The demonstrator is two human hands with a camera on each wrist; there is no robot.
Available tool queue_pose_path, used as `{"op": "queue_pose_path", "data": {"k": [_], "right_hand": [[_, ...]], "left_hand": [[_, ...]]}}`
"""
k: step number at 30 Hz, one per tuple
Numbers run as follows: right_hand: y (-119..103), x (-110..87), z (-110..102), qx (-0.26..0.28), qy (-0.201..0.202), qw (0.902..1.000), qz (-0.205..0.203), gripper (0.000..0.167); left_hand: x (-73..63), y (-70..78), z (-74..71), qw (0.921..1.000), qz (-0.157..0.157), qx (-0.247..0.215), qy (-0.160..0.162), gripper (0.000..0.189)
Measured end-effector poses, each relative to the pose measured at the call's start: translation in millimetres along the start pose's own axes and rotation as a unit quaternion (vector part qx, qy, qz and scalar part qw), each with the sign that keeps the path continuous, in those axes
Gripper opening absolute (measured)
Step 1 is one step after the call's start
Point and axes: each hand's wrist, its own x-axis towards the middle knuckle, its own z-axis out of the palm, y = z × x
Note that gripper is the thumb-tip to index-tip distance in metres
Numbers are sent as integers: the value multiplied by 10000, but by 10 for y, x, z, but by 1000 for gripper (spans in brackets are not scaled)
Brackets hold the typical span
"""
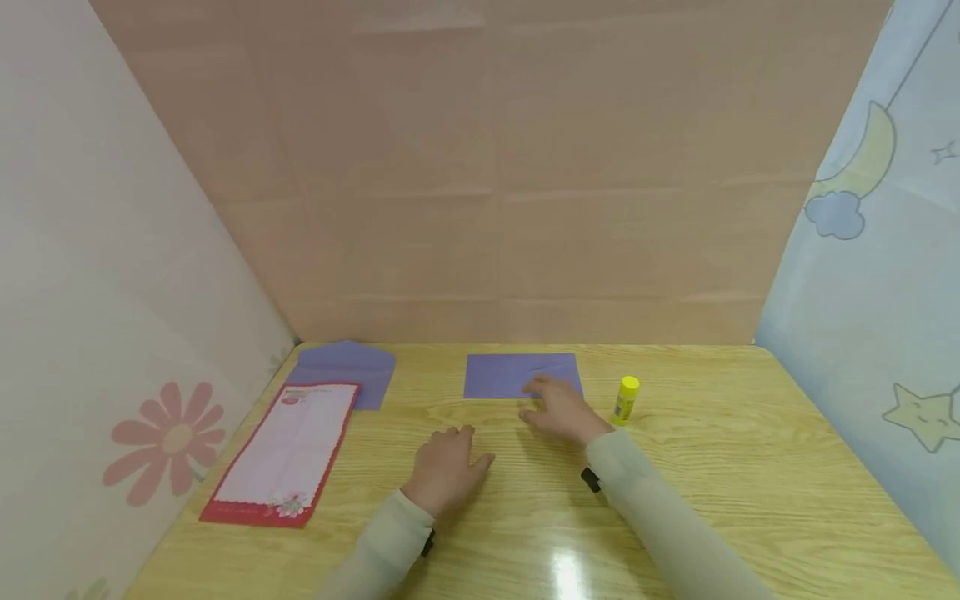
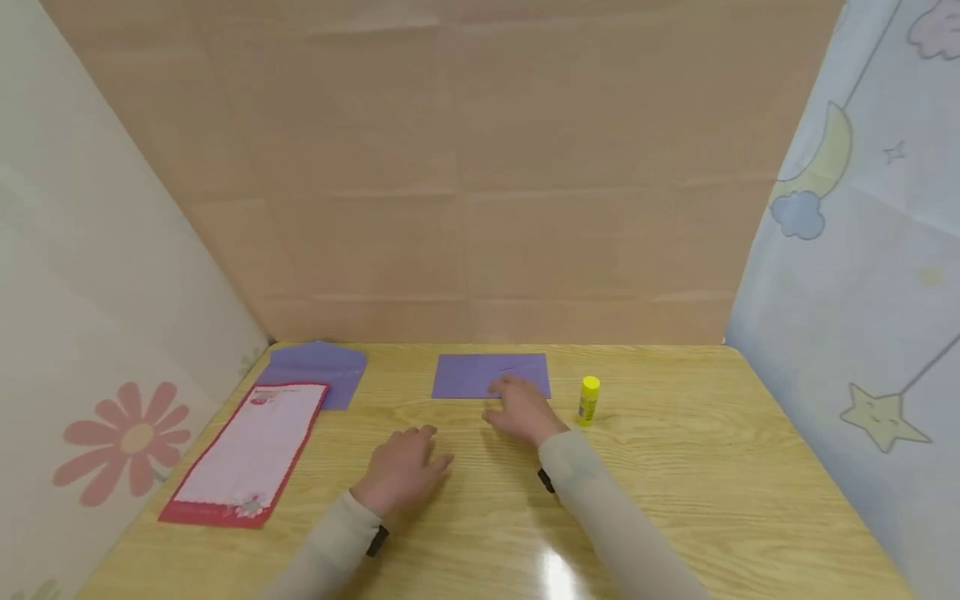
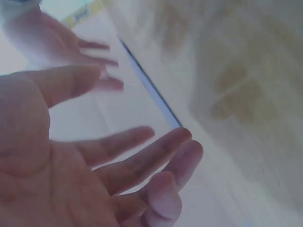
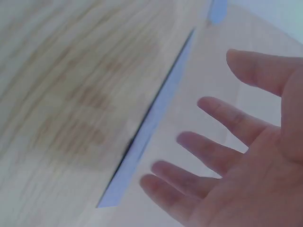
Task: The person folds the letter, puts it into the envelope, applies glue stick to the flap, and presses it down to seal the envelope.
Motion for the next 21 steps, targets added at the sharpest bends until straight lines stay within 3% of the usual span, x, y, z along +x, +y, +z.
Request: {"op": "queue_pose_path", "data": {"k": [4,9,15,21], "right_hand": [[-86,-125,-41,427,-41,9991,52,40],[-65,-296,-78,558,222,9979,-237,23],[55,-499,-119,401,552,9966,-466,13],[117,-621,-151,630,718,9943,-479,10]], "left_hand": [[32,-176,-170,9970,-558,-288,463,51],[4,-565,-476,9918,-968,-317,774,45],[-49,-1237,-788,9847,-1612,-277,597,49],[-222,-1971,-935,9755,-2173,-241,231,69]]}}
